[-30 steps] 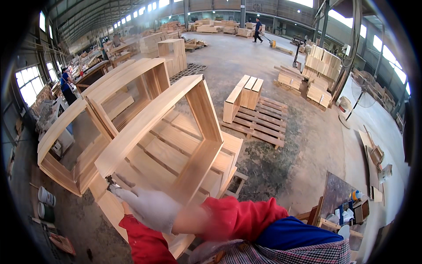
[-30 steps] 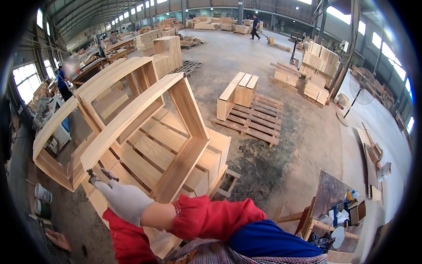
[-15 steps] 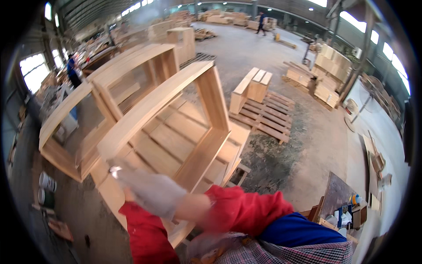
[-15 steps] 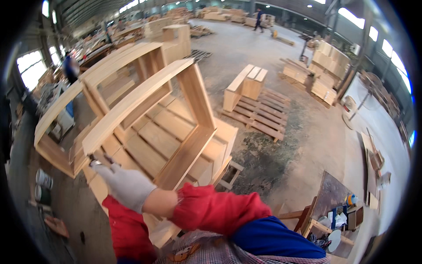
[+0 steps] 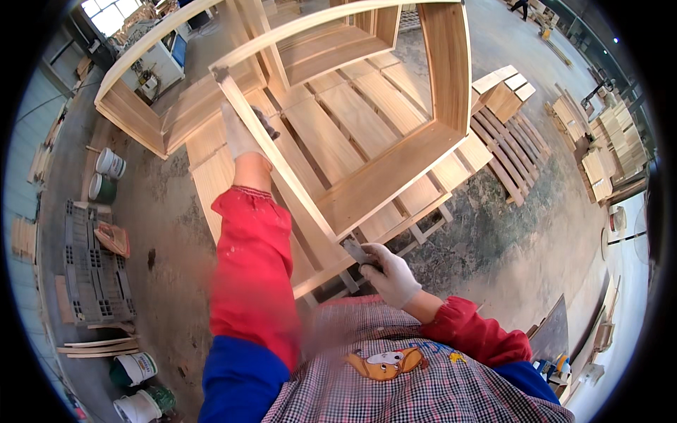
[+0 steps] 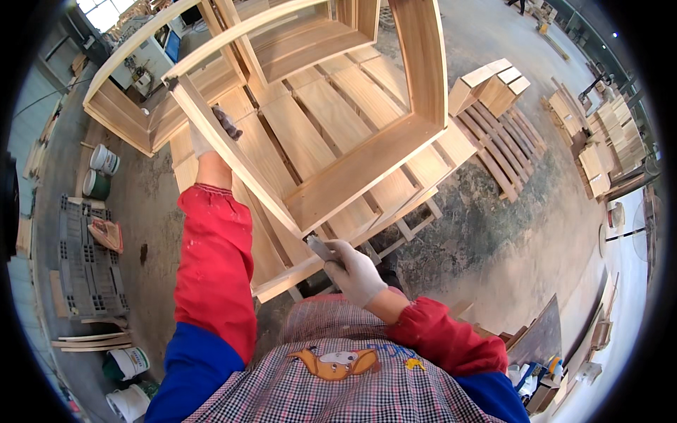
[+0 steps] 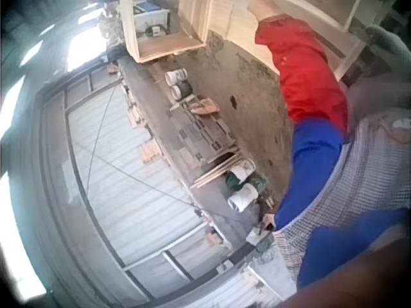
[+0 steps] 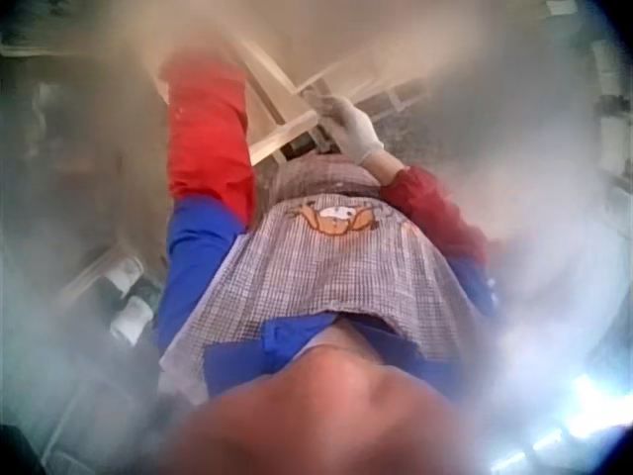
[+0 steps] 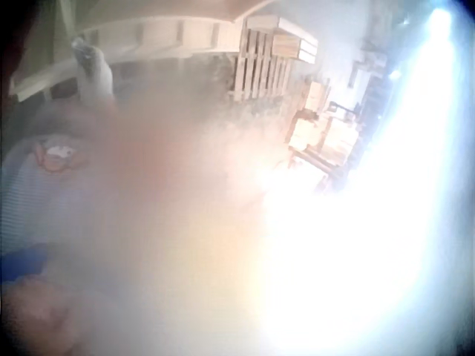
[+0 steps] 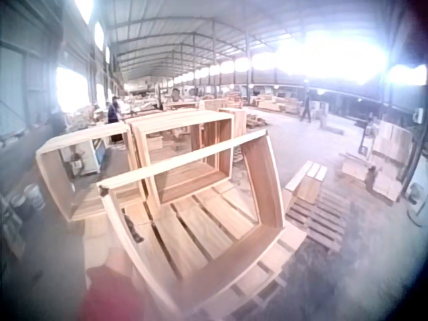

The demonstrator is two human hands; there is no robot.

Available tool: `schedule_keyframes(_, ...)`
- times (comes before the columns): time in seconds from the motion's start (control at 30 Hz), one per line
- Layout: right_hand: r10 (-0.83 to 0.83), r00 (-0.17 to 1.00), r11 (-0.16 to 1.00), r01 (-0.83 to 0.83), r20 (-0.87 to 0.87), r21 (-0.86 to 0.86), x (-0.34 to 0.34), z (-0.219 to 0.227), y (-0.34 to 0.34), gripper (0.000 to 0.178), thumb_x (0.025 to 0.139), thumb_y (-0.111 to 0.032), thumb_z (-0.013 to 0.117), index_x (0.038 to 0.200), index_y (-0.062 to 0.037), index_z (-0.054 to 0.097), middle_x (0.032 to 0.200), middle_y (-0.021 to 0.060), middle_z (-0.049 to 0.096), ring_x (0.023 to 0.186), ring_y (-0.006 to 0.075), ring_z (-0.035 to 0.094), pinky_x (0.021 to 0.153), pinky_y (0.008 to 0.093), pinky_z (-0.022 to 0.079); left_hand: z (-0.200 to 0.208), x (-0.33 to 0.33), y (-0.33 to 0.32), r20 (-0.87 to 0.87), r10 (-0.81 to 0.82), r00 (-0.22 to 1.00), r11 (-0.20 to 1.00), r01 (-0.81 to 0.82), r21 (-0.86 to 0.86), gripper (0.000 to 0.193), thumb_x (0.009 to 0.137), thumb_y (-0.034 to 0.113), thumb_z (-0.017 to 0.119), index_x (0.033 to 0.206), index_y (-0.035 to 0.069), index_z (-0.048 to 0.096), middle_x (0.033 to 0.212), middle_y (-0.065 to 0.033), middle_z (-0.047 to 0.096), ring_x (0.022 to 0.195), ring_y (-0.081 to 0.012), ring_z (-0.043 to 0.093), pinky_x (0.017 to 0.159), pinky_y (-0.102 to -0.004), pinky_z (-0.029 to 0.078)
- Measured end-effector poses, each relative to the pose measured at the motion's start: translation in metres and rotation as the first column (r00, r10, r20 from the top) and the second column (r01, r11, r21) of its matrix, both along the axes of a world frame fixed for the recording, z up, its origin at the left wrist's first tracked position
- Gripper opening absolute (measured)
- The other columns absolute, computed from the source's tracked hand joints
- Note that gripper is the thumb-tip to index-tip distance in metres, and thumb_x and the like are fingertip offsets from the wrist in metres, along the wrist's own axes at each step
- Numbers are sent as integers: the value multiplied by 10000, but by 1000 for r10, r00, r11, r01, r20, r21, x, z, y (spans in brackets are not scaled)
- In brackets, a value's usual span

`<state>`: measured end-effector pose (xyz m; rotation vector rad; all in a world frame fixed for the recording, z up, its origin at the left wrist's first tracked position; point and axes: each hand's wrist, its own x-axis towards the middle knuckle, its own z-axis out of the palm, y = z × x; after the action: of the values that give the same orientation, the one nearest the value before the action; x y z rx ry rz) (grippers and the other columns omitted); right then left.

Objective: The person applies a dark filler material to the joints and edges of wooden box-like components using a putty knife, handling each piece individually before placing it on a wooden pallet.

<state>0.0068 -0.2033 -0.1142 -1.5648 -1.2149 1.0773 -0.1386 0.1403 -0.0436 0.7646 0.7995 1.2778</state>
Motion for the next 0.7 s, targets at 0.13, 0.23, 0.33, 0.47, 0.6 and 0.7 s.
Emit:
schedule_keyframes(0.13, -73, 978, 993, 54, -196, -104, -16, -43, 5, 220, 980, -122, 627, 1154, 13, 643, 890, 127, 701, 815, 244, 679, 750, 338, 531, 7, 6, -7, -45, 67, 997, 997, -68, -20, 574, 972, 681, 423, 737, 170, 538, 580, -15, 474, 463, -180, 469, 443, -340, 451)
schedule_keyframes(0.23, -96, 969, 986, 62, -227, -152, -20, -63, 13, 216, 989, -140, 621, 1140, 11, 650, 863, 116, 698, 798, 229, 682, 743, 334, 533, 10, 6, -8, -48, 56, 997, 998, -57, -12, 578, 970, 685, 427, 721, 172, 525, 578, -15, 465, 462, -186, 471, 443, -342, 450)
schedule_keyframes(0.33, -108, 966, 989, 79, -236, -127, -23, -72, 20, 215, 989, -151, 621, 1130, 7, 657, 851, 115, 700, 790, 238, 687, 742, 342, 534, 11, 6, -8, -65, 64, 996, 998, -65, -11, 580, 969, 683, 427, 711, 171, 514, 578, -16, 466, 465, -192, 481, 446, -346, 452)
schedule_keyframes(0.47, -134, 976, 984, 110, -173, -142, -24, -72, 24, 209, 978, -158, 634, 1109, 2, 668, 850, 122, 702, 799, 248, 691, 746, 353, 534, 10, 7, -8, -78, 82, 994, 997, -82, -5, 561, 974, 656, 425, 711, 168, 512, 580, -19, 469, 470, -197, 488, 448, -352, 454)
schedule_keyframes(0.6, -143, 986, 980, 130, -83, -148, -23, -70, 22, 192, 966, -149, 648, 1072, 7, 685, 835, 129, 694, 793, 251, 687, 742, 351, 530, 11, 6, -8, -42, 53, 998, 999, -53, -6, 531, 985, 618, 417, 713, 172, 512, 582, -18, 470, 471, -195, 490, 447, -352, 451)
schedule_keyframes(0.7, -160, 976, 969, 127, -146, -213, -23, -71, 22, 190, 959, -139, 658, 1062, 18, 688, 822, 128, 692, 773, 237, 685, 724, 347, 531, 11, 5, -7, -65, 57, 996, 998, -58, -11, 521, 988, 608, 415, 713, 176, 511, 584, -14, 469, 473, -192, 490, 448, -354, 450)
